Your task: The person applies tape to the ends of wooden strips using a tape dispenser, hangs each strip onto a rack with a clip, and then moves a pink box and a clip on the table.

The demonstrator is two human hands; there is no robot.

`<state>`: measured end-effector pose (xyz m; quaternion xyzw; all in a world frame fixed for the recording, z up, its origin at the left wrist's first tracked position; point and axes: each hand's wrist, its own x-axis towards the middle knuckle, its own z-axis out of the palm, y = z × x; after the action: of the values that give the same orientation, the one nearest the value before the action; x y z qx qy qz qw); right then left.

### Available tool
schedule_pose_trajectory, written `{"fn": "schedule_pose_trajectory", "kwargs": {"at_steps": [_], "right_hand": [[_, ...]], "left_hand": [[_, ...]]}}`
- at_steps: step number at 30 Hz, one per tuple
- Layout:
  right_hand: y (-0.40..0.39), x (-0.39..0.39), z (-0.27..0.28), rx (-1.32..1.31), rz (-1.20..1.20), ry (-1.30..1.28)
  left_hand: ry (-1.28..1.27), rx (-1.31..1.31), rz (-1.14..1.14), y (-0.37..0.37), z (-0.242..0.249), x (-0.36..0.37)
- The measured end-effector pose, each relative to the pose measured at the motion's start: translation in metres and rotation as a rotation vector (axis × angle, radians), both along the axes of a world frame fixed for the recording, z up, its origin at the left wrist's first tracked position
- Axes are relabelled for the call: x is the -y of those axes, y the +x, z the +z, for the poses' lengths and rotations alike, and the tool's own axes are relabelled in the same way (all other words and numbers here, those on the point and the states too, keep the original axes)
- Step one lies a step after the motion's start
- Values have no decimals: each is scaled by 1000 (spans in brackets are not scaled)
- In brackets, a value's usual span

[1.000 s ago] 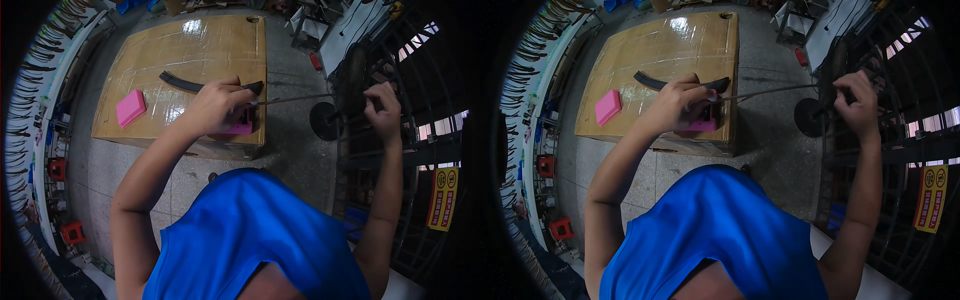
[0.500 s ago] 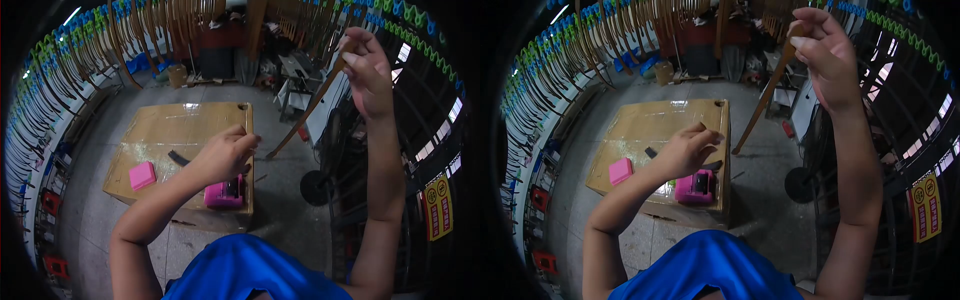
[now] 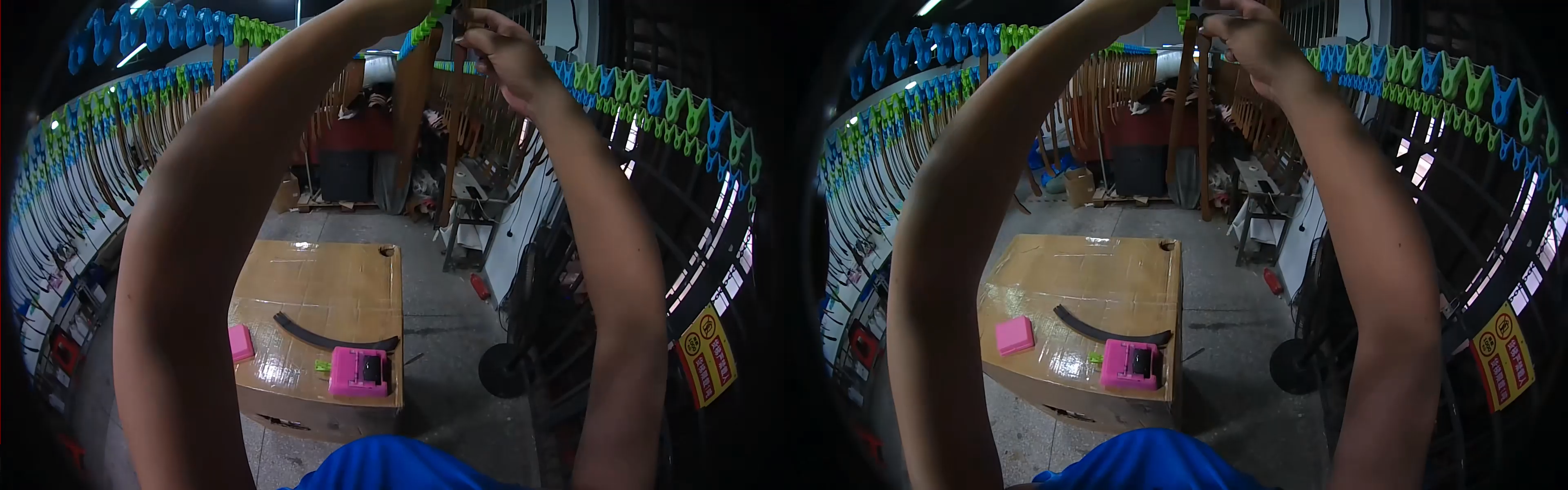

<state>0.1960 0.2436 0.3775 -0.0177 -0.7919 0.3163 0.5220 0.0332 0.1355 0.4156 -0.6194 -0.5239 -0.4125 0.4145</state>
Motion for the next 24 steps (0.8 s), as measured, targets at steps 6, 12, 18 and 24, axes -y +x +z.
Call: {"fn": "schedule_pose_trajectory", "kwargs": {"at_steps": [6, 12, 18, 24], "right_hand": [[3, -2, 10, -3, 9, -2], [2, 1, 17, 2, 31, -9], [-6, 5, 20, 20, 62, -24], [-10, -6, -7, 12, 117, -99]], "left_hand": [[-13, -101, 120, 13, 8, 2], [-32, -193, 254, 31, 3, 17], [-61, -272, 398, 36, -5, 34], [-131, -335, 530, 24, -9, 44]]}}
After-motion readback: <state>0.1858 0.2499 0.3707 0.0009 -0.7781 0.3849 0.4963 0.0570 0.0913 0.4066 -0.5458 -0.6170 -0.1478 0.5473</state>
